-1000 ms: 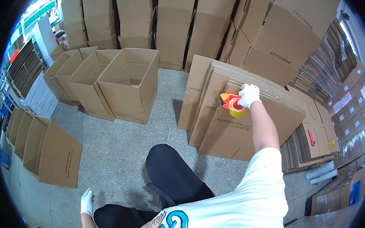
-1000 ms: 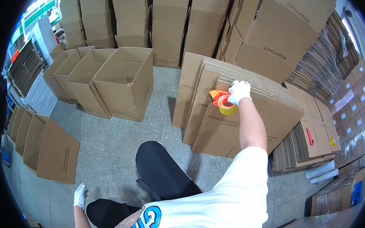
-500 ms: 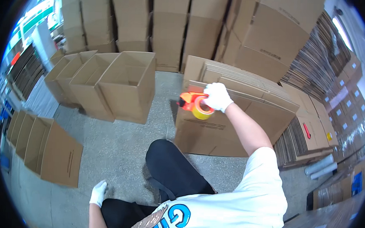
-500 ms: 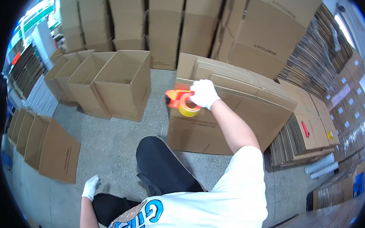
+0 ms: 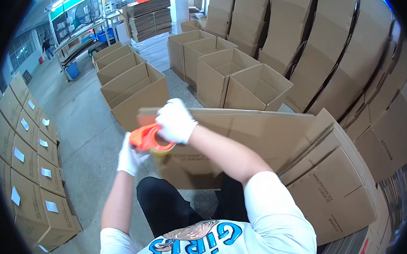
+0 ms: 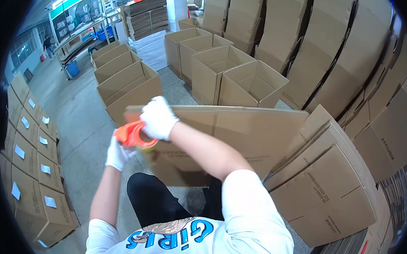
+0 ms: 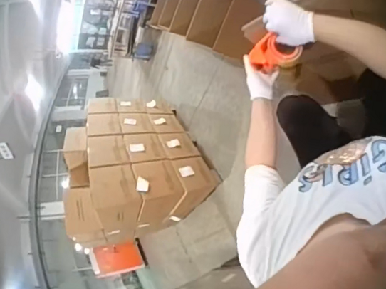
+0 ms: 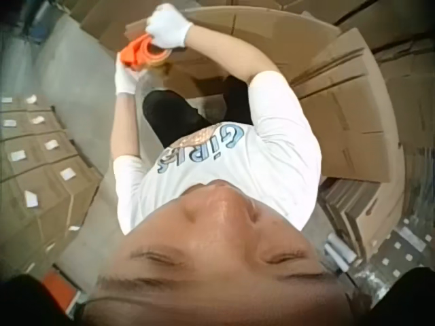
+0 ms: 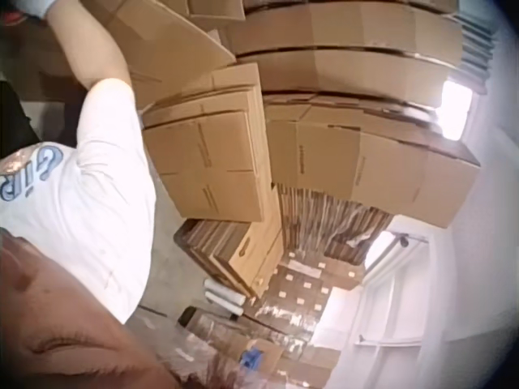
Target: Sealing cardboard boxes using a manual tape dispenser in a factory setting.
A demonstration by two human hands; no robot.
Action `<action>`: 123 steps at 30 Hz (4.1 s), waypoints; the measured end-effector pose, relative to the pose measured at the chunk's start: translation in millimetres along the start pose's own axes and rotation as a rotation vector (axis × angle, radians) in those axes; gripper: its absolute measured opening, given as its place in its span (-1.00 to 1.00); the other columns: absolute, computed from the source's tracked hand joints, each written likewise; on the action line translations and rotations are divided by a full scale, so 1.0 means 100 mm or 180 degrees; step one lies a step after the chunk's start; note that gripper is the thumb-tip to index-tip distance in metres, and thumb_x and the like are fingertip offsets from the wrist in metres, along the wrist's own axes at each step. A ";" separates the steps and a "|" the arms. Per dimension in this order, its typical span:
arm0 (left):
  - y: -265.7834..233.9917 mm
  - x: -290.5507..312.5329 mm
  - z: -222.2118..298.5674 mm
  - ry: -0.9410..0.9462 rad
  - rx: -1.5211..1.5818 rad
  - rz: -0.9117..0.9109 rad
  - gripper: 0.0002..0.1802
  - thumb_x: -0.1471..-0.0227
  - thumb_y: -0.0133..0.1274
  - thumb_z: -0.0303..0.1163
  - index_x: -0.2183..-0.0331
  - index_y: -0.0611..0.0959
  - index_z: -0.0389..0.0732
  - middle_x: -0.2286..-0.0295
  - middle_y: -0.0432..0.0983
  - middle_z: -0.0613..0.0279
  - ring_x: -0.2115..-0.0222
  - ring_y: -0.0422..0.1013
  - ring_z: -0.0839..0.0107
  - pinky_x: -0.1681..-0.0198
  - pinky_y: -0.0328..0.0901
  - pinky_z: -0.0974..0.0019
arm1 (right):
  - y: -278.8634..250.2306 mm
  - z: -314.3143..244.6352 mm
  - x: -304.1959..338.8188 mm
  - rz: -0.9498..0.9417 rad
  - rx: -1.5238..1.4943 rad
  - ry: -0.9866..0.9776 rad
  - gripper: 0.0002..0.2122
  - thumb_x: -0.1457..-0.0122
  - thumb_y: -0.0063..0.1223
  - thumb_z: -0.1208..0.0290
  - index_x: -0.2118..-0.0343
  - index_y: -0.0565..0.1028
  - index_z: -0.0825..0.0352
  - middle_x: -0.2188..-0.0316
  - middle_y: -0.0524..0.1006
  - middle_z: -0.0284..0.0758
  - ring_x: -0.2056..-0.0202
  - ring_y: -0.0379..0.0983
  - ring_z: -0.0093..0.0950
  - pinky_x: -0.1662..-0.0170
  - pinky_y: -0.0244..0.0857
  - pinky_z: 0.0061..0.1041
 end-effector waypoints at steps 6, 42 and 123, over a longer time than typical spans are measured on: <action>-0.50 0.30 0.68 -0.0960 0.0013 -0.1341 -0.20 -0.18 -0.28 0.26 -0.13 0.34 -0.24 -0.05 0.40 0.06 -0.03 0.38 0.16 -0.11 0.27 0.05 | 0.08 -0.67 -0.10 0.0359 -0.0635 -0.0284 -0.83 0.21 0.14 0.21 0.71 0.56 0.19 0.63 0.51 -0.30 0.44 0.47 -0.33 0.21 0.20 -0.33; 1.00 -0.26 0.47 -0.0831 -0.0775 0.0285 -0.04 -0.06 0.04 0.11 -0.31 0.01 -0.07 -0.32 -0.22 0.04 -0.15 0.11 -0.37 -0.17 0.10 -0.23 | -0.62 0.70 1.02 0.0723 -0.0821 -0.0284 -0.74 0.32 0.22 0.57 0.48 0.44 0.27 0.41 0.53 -0.23 0.34 0.46 -0.15 0.14 0.33 -0.22; 0.87 -1.16 0.47 -0.1018 -0.7481 -0.3123 -0.14 -0.07 -0.01 -0.20 -0.32 -0.02 0.23 -0.30 -0.27 -0.19 0.00 0.39 0.11 -0.11 0.22 0.24 | 1.51 1.03 -0.13 -0.3339 -0.1887 0.1575 -0.69 -0.11 0.00 0.22 0.24 0.61 0.33 0.17 0.61 -0.19 0.21 0.59 -0.28 0.15 0.45 -0.31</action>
Point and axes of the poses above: each hand's wrist, its own x-axis away from the middle knuckle, its own y-axis out of the palm, z = x × y, the point moved 2 cm from there along -x, towards the middle knuckle
